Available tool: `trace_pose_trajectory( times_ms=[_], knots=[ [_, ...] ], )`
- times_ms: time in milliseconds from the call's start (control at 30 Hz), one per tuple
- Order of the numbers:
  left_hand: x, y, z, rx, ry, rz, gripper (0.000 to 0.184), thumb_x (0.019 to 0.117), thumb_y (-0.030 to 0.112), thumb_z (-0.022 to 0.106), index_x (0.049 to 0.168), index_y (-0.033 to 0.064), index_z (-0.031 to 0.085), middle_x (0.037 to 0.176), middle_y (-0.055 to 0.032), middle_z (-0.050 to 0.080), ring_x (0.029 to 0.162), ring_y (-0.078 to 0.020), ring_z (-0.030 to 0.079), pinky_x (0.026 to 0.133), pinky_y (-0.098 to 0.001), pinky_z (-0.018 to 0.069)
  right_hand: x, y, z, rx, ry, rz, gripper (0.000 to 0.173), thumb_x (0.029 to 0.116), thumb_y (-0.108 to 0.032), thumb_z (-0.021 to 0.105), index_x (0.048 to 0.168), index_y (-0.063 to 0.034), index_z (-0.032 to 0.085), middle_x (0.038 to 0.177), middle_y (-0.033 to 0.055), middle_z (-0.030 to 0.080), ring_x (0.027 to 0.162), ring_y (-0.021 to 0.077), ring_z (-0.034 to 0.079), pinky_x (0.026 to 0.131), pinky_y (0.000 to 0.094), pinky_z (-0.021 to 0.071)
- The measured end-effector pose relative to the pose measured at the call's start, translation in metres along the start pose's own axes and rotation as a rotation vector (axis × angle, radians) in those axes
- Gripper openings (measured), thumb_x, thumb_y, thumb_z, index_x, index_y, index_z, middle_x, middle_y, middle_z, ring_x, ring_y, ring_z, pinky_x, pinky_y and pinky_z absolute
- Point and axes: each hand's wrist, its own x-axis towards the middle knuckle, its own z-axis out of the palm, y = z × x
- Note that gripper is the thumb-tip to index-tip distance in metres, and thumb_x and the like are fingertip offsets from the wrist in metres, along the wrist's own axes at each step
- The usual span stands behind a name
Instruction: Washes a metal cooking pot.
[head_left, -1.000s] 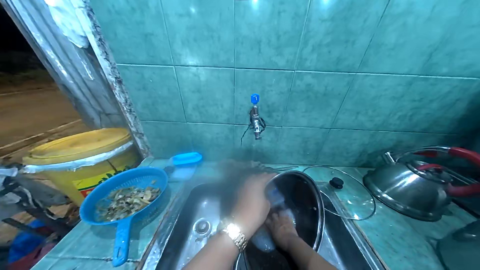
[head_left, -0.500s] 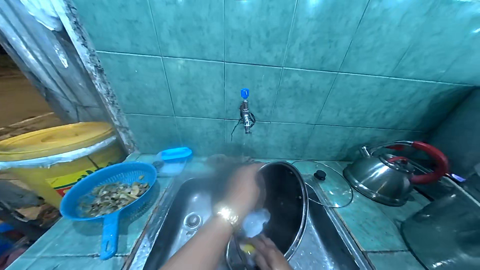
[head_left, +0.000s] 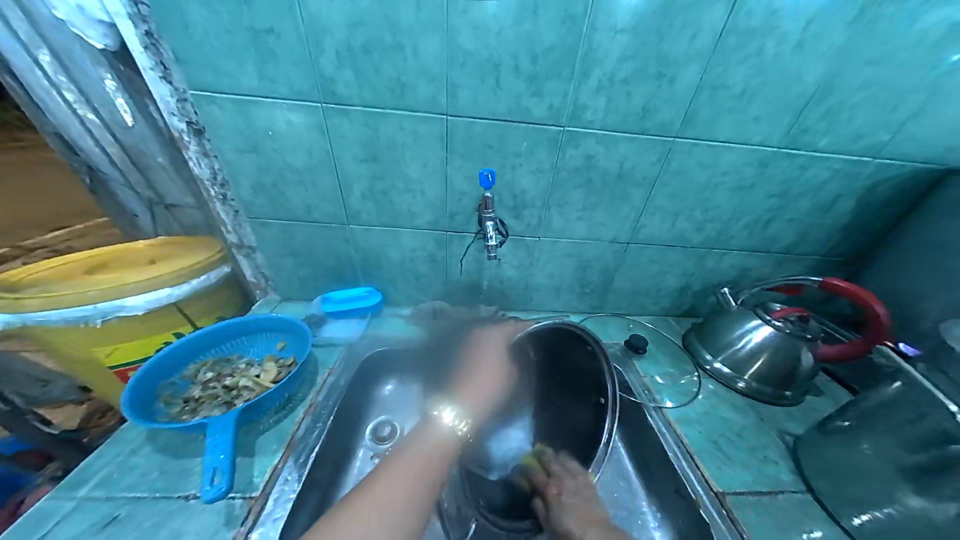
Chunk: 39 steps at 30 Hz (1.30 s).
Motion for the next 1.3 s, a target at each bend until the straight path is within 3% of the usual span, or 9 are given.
trace_pose_trajectory(
  times_ms=[200,433,700,900,1000,1067,1133,1233,1300],
  knots=[
    [0.003,0.001,0.004,0.003,0.032,0.008,0.052,0.0894,-0.005,0.063,0.134,0.0211,0.069,0.121,-0.0096,0.073,0.111,-0.0293,0.069,0.096,-0.0539,0.0536,0.006,-0.068,0.000,0.884,0.121,-0.247,0.055,0.1090,-0.034,0.035,0.150,0.0001,0.048,0.152,0.0271,0.047,0.142,0.0367,0.045,0.119,0.0541,0.0344],
    [0.019,-0.003,-0.009,0.044,-0.080,-0.144,0.047,0.0918,-0.001,0.062,0.136,0.0153,0.066,0.127,-0.0133,0.069,0.117,-0.0311,0.066,0.100,-0.0522,0.0520,0.001,-0.044,-0.012,0.614,0.181,-0.525,0.060,0.0986,-0.031,0.068,0.146,0.0012,0.052,0.142,0.0253,0.057,0.130,0.0351,0.058,0.111,0.0518,0.0460],
    [0.034,-0.025,-0.019,-0.678,-0.124,-0.136,0.052,0.1024,0.019,0.063,0.152,0.0160,0.049,0.142,-0.0102,0.060,0.126,-0.0247,0.060,0.104,-0.0462,0.0501,-0.011,-0.094,-0.022,0.769,0.567,-0.316,0.051,0.0933,-0.012,0.066,0.139,0.0078,0.058,0.126,0.0268,0.068,0.114,0.0374,0.069,0.102,0.0536,0.0531],
    [-0.042,-0.035,-0.024,-0.869,0.223,-0.069,0.059,0.1076,0.047,0.029,0.150,0.0126,0.048,0.145,-0.0048,0.059,0.136,-0.0207,0.053,0.111,-0.0471,0.0446,-0.010,-0.111,-0.092,1.428,0.701,-0.100,0.042,0.1019,-0.014,0.055,0.139,0.0068,0.053,0.115,0.0168,0.065,0.098,0.0136,0.062,0.087,0.0314,0.0527],
    [-0.068,-0.030,0.016,-0.576,0.216,0.009,0.084,0.0981,0.065,0.042,0.153,0.0013,0.043,0.151,-0.0124,0.052,0.145,-0.0238,0.042,0.125,-0.0567,0.0208,0.001,-0.112,-0.097,1.863,0.497,-0.164,0.050,0.1121,-0.027,0.038,0.156,-0.0052,0.034,0.146,0.0136,0.053,0.127,0.0169,0.057,0.104,0.0361,0.0499],
    [-0.063,-0.023,0.021,-0.381,0.204,-0.002,0.077,0.0955,0.057,0.055,0.150,0.0029,0.049,0.149,-0.0128,0.054,0.146,-0.0278,0.041,0.125,-0.0619,0.0123,0.001,-0.125,-0.079,2.035,0.412,-0.139,0.039,0.1121,-0.021,0.030,0.145,-0.0071,0.046,0.122,0.0070,0.064,0.105,0.0117,0.065,0.088,0.0318,0.0555],
    [-0.048,-0.013,0.010,-0.262,0.091,-0.097,0.055,0.0956,0.015,0.058,0.149,0.0080,0.050,0.148,-0.0123,0.054,0.144,-0.0277,0.043,0.126,-0.0551,0.0186,-0.005,-0.133,-0.050,1.850,0.328,-0.111,0.026,0.1080,-0.006,0.032,0.123,-0.0007,0.053,0.101,0.0064,0.066,0.091,0.0084,0.065,0.081,0.0267,0.0561],
    [-0.028,-0.009,0.002,-0.131,0.077,-0.176,0.055,0.0903,-0.008,0.054,0.142,0.0125,0.057,0.133,-0.0099,0.065,0.126,-0.0247,0.060,0.109,-0.0463,0.0469,0.005,-0.092,-0.008,1.028,0.084,-0.257,0.043,0.1080,-0.009,0.040,0.148,0.0060,0.047,0.149,0.0228,0.052,0.139,0.0271,0.050,0.119,0.0423,0.0370],
    [-0.020,-0.011,-0.002,-0.089,0.060,-0.185,0.054,0.0911,-0.008,0.057,0.141,0.0146,0.057,0.127,-0.0096,0.068,0.117,-0.0249,0.065,0.101,-0.0460,0.0531,0.017,-0.044,0.009,0.488,0.040,-0.306,0.041,0.1075,-0.019,0.046,0.143,-0.0028,0.057,0.150,0.0250,0.051,0.138,0.0411,0.050,0.116,0.0579,0.0383]
  ],
)
